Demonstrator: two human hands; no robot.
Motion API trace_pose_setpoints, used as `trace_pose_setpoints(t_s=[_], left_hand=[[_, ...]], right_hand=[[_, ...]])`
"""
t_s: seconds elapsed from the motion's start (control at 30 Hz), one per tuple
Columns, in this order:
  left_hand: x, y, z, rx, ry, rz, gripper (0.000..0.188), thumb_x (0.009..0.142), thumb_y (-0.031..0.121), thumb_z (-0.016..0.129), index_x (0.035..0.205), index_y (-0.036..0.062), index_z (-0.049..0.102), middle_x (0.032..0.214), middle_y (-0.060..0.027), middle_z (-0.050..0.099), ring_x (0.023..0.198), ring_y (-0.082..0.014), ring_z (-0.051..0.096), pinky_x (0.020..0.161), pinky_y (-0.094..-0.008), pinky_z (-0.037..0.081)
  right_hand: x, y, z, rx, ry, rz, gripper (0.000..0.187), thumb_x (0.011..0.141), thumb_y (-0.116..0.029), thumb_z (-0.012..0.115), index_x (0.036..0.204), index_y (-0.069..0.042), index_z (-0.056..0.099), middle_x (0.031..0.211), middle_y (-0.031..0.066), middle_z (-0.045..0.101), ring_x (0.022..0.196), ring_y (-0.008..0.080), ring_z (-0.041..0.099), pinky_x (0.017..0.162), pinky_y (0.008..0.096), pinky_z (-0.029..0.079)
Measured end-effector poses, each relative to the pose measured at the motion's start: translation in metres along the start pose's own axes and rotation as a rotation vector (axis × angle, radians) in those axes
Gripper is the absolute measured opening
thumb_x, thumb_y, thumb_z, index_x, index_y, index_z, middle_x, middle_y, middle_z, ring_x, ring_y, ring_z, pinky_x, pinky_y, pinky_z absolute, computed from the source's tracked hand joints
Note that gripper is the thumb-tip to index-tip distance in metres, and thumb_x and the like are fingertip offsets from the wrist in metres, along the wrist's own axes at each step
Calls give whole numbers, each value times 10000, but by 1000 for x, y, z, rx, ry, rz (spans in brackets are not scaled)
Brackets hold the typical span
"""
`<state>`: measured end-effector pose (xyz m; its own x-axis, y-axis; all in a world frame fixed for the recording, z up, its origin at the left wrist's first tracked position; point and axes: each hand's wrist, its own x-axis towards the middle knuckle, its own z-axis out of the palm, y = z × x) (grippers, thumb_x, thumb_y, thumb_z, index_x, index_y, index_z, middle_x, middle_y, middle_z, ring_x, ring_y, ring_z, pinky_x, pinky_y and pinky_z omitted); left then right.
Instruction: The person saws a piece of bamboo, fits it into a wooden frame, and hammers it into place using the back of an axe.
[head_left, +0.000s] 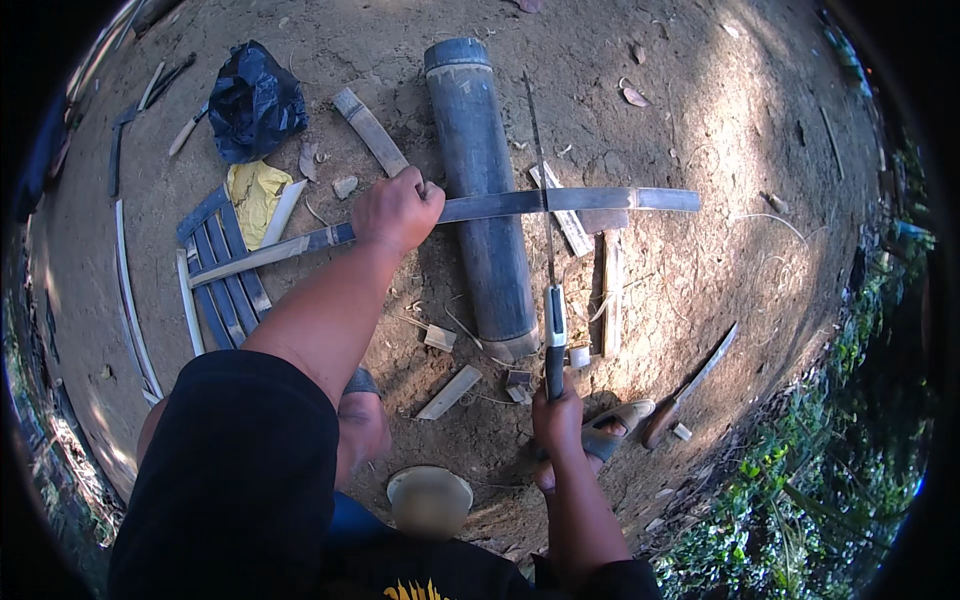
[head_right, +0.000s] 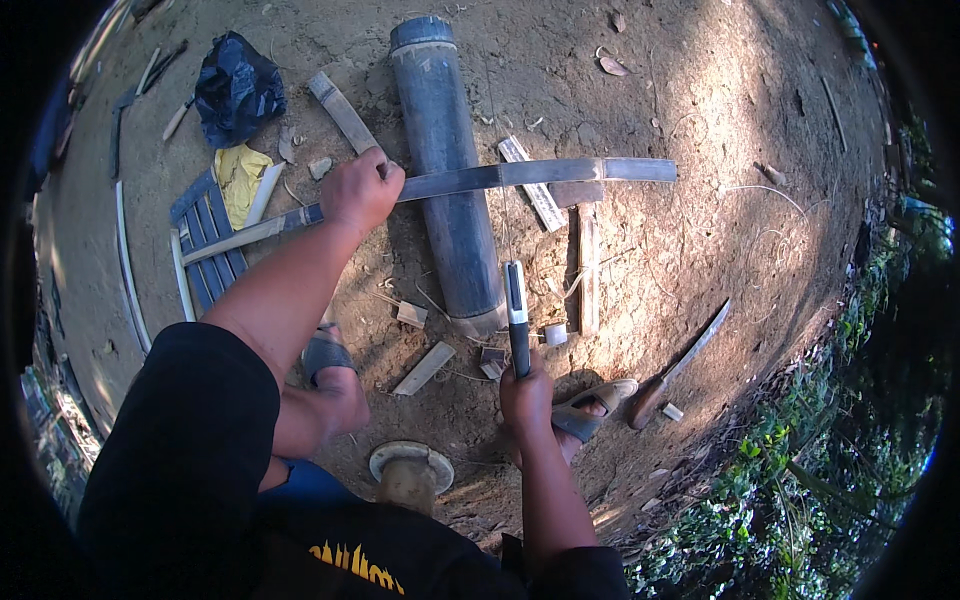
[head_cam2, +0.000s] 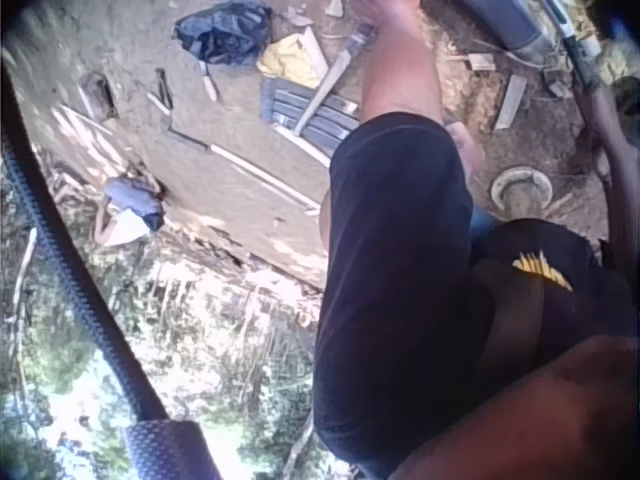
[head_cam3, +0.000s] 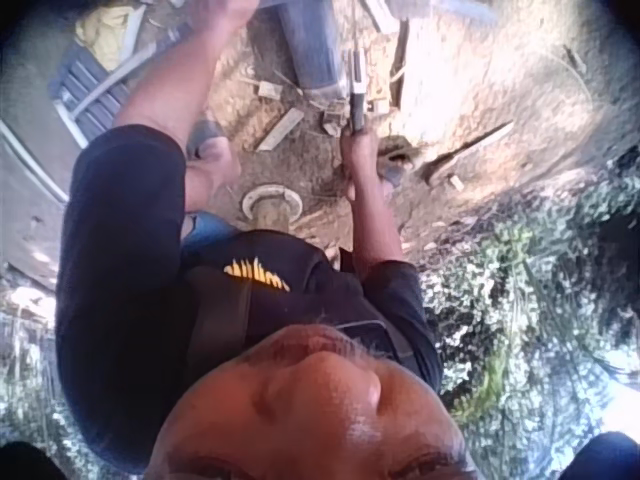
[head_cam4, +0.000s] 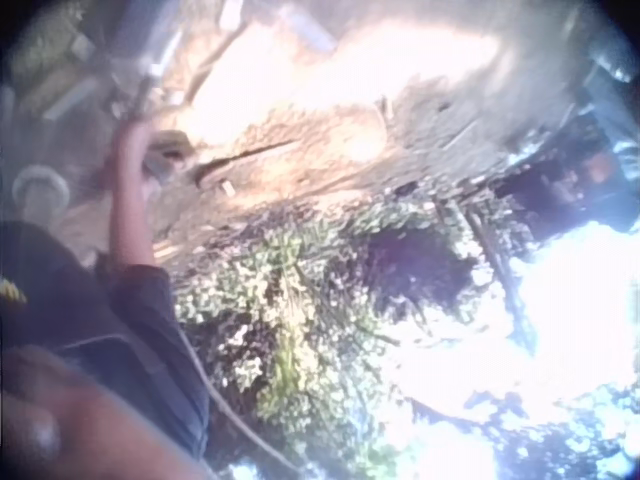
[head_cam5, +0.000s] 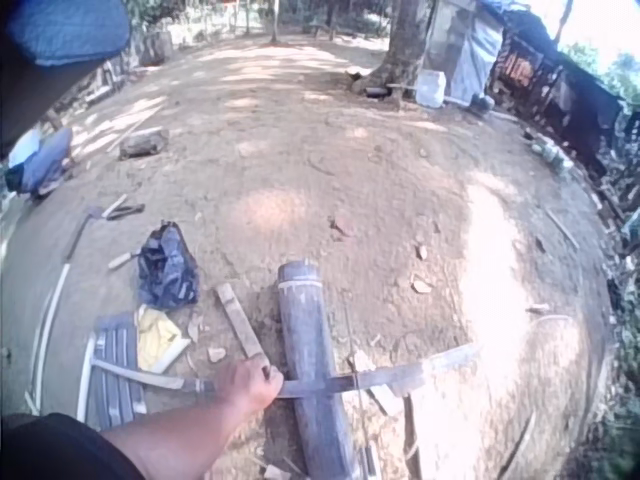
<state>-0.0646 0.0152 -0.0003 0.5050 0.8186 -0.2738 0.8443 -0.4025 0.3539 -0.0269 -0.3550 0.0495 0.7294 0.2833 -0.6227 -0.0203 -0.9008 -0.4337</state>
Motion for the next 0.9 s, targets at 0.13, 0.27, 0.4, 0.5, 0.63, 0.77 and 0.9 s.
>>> trace_pose_setpoints(t_s=[0.13, 0.27, 0.4, 0.5, 0.63, 0.77, 0.9], left_hand=[[-2, -6, 5, 11, 34, 13, 270, 879, 386, 603, 845, 133, 690, 784, -182, 733, 767, -419, 726, 703, -534, 574], [1, -1, 3, 18, 38, 2, 269, 878, 383, 601, 858, 132, 697, 789, -193, 732, 785, -421, 728, 715, -541, 572], [2, 0, 4, 16, 47, -8, 264, 879, 374, 597, 857, 130, 695, 790, -198, 730, 790, -426, 728, 719, -545, 571], [3, -1, 0, 0, 15, -20, 261, 883, 369, 594, 892, 129, 698, 835, -205, 731, 826, -446, 712, 744, -554, 557], [1, 3, 0, 26, 37, -3, 256, 882, 365, 587, 869, 134, 698, 818, -201, 734, 816, -432, 724, 743, -545, 568], [-4, -4, 2, 19, 7, -29, 262, 887, 366, 577, 889, 134, 700, 824, -199, 736, 824, -435, 723, 763, -547, 566], [2, 5, 0, 23, -17, -25, 272, 894, 359, 558, 909, 127, 700, 857, -214, 737, 852, -437, 722, 784, -549, 563]], right_hand=[[8, -2, 3, -29, 7, -35, 152, 899, -119, 640, 1016, -24, 622, 822, 289, 671, 819, 500, 678, 704, 518, 528], [-22, 27, -8, -18, 2, -11, 145, 904, -107, 621, 1026, -30, 618, 830, 301, 670, 850, 517, 671, 709, 532, 528], [5, -3, 2, -59, -8, -34, 140, 900, -103, 618, 1020, -32, 615, 823, 291, 670, 836, 513, 673, 707, 531, 525], [-3, -9, 0, -111, -16, 0, 191, 927, -147, 649, 1087, -43, 646, 866, 249, 701, 849, 420, 730, 738, 476, 550], [-35, 39, -1, -42, 21, -21, 209, 921, -148, 652, 1104, -48, 647, 884, 249, 705, 883, 420, 736, 763, 470, 555], [6, -14, -1, -37, -57, -18, 192, 879, -117, 639, 1051, -33, 634, 886, 303, 693, 921, 493, 699, 781, 520, 550], [-12, 25, 6, -59, 7, 18, 168, 884, -107, 635, 1030, -25, 633, 857, 311, 683, 895, 502, 691, 757, 532, 546]])
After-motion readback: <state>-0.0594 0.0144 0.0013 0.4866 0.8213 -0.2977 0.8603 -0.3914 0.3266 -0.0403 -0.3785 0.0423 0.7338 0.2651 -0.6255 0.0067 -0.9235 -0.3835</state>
